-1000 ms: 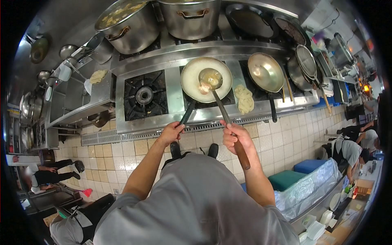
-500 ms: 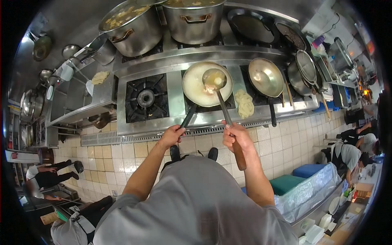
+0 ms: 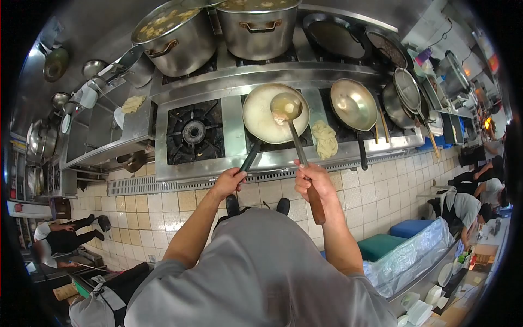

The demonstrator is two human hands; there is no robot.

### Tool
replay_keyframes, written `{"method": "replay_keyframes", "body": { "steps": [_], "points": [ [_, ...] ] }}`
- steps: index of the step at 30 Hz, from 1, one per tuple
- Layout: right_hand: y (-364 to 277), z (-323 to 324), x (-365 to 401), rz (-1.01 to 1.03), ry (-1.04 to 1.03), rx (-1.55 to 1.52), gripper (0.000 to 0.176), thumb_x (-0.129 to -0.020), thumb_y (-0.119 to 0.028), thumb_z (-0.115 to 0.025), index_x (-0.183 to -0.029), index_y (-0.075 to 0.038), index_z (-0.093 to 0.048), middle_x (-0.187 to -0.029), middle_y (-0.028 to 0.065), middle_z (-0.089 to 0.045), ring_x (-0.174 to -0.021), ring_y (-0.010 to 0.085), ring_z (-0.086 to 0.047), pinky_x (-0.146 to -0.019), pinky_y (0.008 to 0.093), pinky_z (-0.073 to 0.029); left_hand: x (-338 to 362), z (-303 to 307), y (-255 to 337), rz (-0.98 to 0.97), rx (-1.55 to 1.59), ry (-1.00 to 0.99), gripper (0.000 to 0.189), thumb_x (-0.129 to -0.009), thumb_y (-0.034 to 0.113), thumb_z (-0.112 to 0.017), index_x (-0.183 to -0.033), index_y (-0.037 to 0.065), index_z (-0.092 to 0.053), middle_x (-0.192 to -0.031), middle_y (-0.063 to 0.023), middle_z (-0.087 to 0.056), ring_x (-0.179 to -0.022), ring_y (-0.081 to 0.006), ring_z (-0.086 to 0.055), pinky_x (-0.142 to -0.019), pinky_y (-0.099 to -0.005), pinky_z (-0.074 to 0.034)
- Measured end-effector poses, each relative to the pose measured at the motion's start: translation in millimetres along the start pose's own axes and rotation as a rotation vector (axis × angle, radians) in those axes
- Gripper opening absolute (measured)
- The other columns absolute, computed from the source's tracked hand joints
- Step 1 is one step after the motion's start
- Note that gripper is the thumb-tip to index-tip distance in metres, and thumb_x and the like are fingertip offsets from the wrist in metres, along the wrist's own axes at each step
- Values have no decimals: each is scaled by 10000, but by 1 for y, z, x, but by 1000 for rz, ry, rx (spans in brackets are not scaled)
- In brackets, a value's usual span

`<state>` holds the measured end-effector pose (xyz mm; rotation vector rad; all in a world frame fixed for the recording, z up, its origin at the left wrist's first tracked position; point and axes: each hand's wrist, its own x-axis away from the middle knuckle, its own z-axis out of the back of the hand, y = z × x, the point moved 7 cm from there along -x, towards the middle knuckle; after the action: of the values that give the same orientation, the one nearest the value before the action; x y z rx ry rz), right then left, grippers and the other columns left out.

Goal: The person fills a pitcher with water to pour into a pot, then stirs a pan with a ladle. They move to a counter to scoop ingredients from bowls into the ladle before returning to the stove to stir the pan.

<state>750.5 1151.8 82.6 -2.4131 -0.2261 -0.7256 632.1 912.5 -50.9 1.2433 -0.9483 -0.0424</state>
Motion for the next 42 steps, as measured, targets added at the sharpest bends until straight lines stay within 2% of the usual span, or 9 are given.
{"method": "replay_keyframes", "body": {
  "steps": [4,7,19,21,27,32,34,38,42],
  "points": [
    [2,2,0,30,5,75,255,-952,-88,-556,-1186,-19,-479,-702,19,-469,-506,98,-418,-461,277,-327,-2,0,-3,4,8,-11,239,-1001,260,-564,-1010,28,-625,-809,-6,-599,-565,-79,-499,-513,-236,-442],
    [4,-2,3,-36,-56,-87,254,-949,-77,-551,-1183,-14,-476,-709,22,-471,-505,103,-414,-460,284,-328,-2,0,-3,8,12,-5,242,-1001,262,-564,-1019,28,-624,-815,-5,-598,-565,-76,-499,-512,-235,-443],
    [-2,-4,5,43,37,87,231,-955,-81,-537,-1164,-1,-480,-706,20,-474,-497,102,-403,-461,275,-321,-2,0,-2,12,-7,-16,259,-995,271,-576,-1042,21,-627,-823,-9,-611,-557,-76,-503,-507,-234,-437],
    [0,2,1,-56,-74,-184,249,-958,-102,-563,-1175,-7,-487,-708,9,-481,-502,88,-403,-458,264,-320,-2,0,-2,11,-6,-12,258,-994,270,-578,-1038,21,-628,-818,-7,-610,-557,-77,-503,-507,-235,-436],
    [10,4,3,-47,-51,-146,229,-959,-112,-580,-1159,-17,-524,-707,-1,-492,-506,72,-403,-460,238,-311,-4,2,-4,12,-31,-26,260,-993,275,-579,-1024,22,-631,-817,-7,-612,-563,-79,-506,-513,-244,-442],
    [12,6,4,-125,-163,-332,221,-957,-125,-593,-1144,-23,-536,-712,-13,-496,-507,71,-407,-458,231,-311,-3,3,-3,2,-56,-15,253,-994,269,-575,-1017,24,-634,-822,-12,-619,-569,-81,-511,-520,-247,-451],
    [10,9,10,-71,-66,-173,215,-955,-119,-593,-1143,-27,-544,-716,-19,-500,-504,68,-406,-455,229,-306,-4,1,-3,6,-42,-21,244,-993,259,-574,-1013,24,-636,-826,-13,-623,-572,-82,-514,-523,-246,-455],
    [11,8,11,-105,-142,-279,216,-953,-121,-595,-1143,-30,-547,-712,-13,-491,-508,70,-406,-457,237,-307,-2,1,-2,8,-41,-14,242,-990,258,-581,-1004,24,-638,-832,-14,-626,-576,-82,-515,-526,-247,-461],
    [7,2,20,-42,-71,-150,236,-951,-110,-586,-1162,-30,-517,-700,0,-476,-509,87,-408,-464,258,-320,-3,1,-4,10,-24,-9,238,-985,255,-591,-992,23,-643,-820,-13,-620,-573,-85,-516,-523,-248,-465]
  ]
}}
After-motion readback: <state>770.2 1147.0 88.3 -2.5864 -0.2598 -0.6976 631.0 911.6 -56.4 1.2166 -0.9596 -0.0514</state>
